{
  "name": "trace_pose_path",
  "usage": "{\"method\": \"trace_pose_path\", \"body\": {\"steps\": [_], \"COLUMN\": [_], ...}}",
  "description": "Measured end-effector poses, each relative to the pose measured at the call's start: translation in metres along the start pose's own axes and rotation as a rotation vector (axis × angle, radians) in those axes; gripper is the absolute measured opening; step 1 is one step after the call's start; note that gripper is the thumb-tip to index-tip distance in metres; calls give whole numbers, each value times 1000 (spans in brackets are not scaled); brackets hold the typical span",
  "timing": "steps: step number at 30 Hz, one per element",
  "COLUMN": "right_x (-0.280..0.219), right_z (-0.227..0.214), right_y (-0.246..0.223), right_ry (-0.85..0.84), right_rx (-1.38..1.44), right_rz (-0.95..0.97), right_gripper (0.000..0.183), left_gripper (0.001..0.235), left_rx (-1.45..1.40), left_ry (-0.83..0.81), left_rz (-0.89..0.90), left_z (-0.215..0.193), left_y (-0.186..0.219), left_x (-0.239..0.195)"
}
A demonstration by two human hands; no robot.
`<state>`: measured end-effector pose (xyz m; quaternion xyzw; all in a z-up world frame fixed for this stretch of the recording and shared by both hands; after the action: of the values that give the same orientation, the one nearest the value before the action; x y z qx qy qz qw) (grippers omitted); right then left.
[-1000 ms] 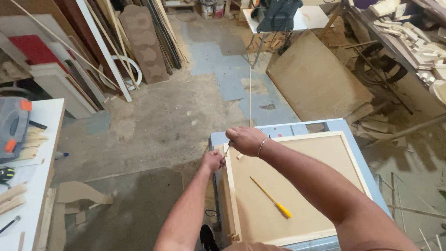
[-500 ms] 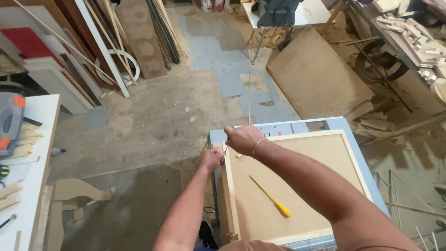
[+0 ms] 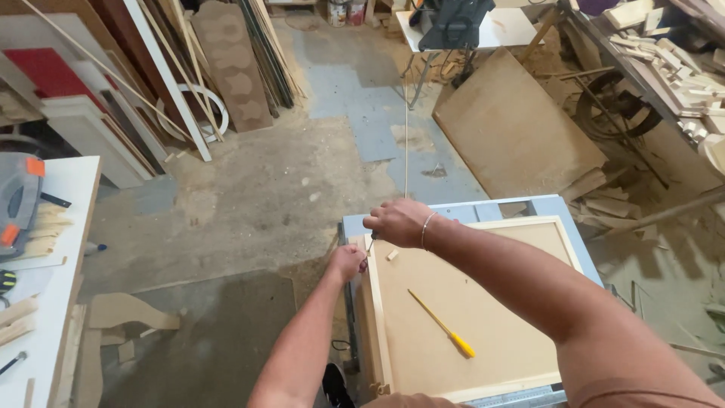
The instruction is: Assemble and adjust a wooden frame using a screwdriver and pencil
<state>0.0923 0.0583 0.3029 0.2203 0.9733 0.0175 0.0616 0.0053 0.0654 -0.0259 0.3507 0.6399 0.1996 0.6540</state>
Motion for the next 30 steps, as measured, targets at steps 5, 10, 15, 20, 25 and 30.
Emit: {"method": "trace_pose_path", "body": {"steps": [5,10,15,20,25,30], "right_x": [-4,-6,-10,-4,-4,-40], "right_z": [-5,-3,6,20,14,-31], "right_y": [1,5,9,11,7,12], "right_ry": [-24,-104,-156,-116,-73,78], "right_rx": [80,146,145,132,150,363], "right_rz": [105,249,399,466,521,646], "right_gripper": [28,26,30,35,34,33], "left_gripper": [14,15,14,14,15,15], "left_rx": [-40,-18,0,114,189,-76], "left_ry": [35,67,101,119,133,12], "left_rz": [6,8,-14,-16,-18,28], "left_z": [1,-5,-11,-9,-7,-3], "left_y": [-1,12,15,13,0,-7], "left_x": [0,-19,-32,-28,-7,7]}}
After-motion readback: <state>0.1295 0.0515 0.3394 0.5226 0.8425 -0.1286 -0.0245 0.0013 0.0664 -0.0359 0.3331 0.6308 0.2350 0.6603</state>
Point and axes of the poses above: each hand's wrist, its own x-axis towards the middle knuckle, its own z-axis out of the palm, y = z × x, the point moved 8 cm from there along x, towards the middle knuckle, and after that the axes turned 12 degrees about -z, right-handed, at the moved point
